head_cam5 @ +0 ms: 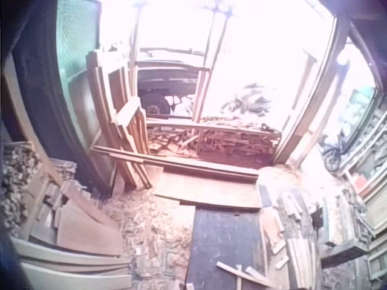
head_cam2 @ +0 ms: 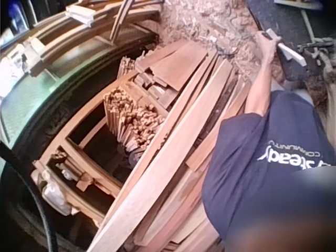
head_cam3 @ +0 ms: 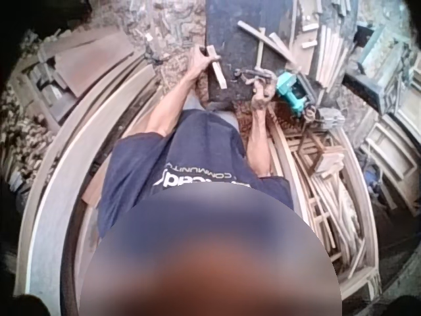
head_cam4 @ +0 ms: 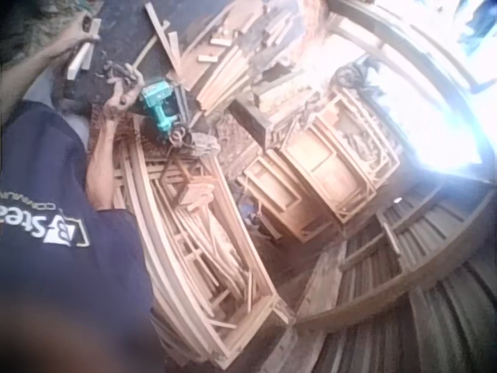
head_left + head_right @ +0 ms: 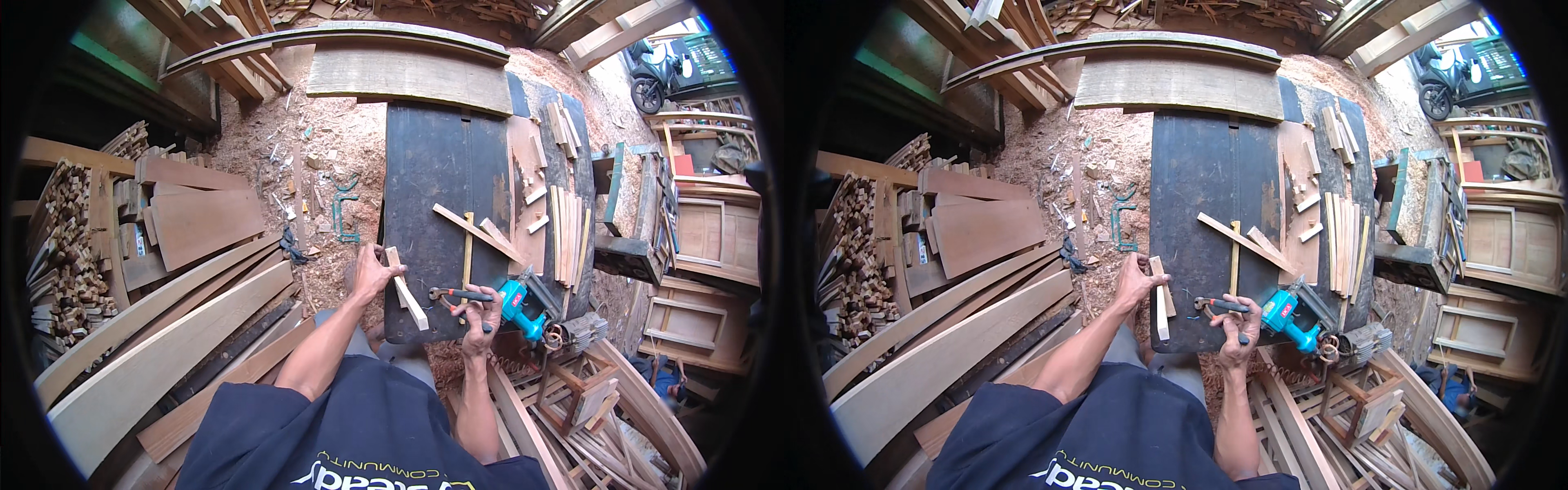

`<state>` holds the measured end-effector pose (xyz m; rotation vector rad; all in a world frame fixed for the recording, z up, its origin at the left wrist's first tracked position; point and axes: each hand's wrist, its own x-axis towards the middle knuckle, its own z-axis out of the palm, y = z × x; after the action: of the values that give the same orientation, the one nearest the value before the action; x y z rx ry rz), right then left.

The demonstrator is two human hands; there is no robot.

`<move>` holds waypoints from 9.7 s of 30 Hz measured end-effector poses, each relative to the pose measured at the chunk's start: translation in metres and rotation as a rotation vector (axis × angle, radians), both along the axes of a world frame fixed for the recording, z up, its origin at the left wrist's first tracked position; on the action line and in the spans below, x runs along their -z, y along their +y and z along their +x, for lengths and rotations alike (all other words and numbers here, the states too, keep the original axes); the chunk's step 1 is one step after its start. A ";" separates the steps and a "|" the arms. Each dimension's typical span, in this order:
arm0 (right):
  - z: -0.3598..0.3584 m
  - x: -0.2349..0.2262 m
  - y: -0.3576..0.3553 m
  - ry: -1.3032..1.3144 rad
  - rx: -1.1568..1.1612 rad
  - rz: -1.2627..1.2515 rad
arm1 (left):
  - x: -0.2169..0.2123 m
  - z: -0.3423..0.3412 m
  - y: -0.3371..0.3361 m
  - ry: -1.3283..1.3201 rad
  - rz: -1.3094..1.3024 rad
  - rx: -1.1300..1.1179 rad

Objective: The person assembles small wooden frames by aligning thin wooden slats and fastening them with a pneumatic nail gun. They repeatedly pick up slats, position them into rectangular frames, and drive nails to secure the joints. The person also uses pliers to adjust or remove pieces and places completed frames onto a stack.

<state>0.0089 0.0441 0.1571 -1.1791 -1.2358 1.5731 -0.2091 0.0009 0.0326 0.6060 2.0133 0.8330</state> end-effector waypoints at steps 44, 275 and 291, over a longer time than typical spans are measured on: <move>-0.169 -0.020 0.055 0.033 -0.403 0.028 | 0.022 0.006 -0.015 -0.278 0.005 -0.201; 0.034 -0.177 -0.038 0.311 -0.767 -1.097 | -0.192 0.031 -0.094 -1.096 0.594 -0.229; 0.030 -0.138 -0.073 0.541 -0.645 -0.999 | -0.190 0.035 -0.083 -1.111 0.591 -0.238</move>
<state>0.0389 -0.0289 0.2956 -0.7740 -0.4251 2.9394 -0.1738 -0.0826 0.2222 0.1126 0.8162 1.5011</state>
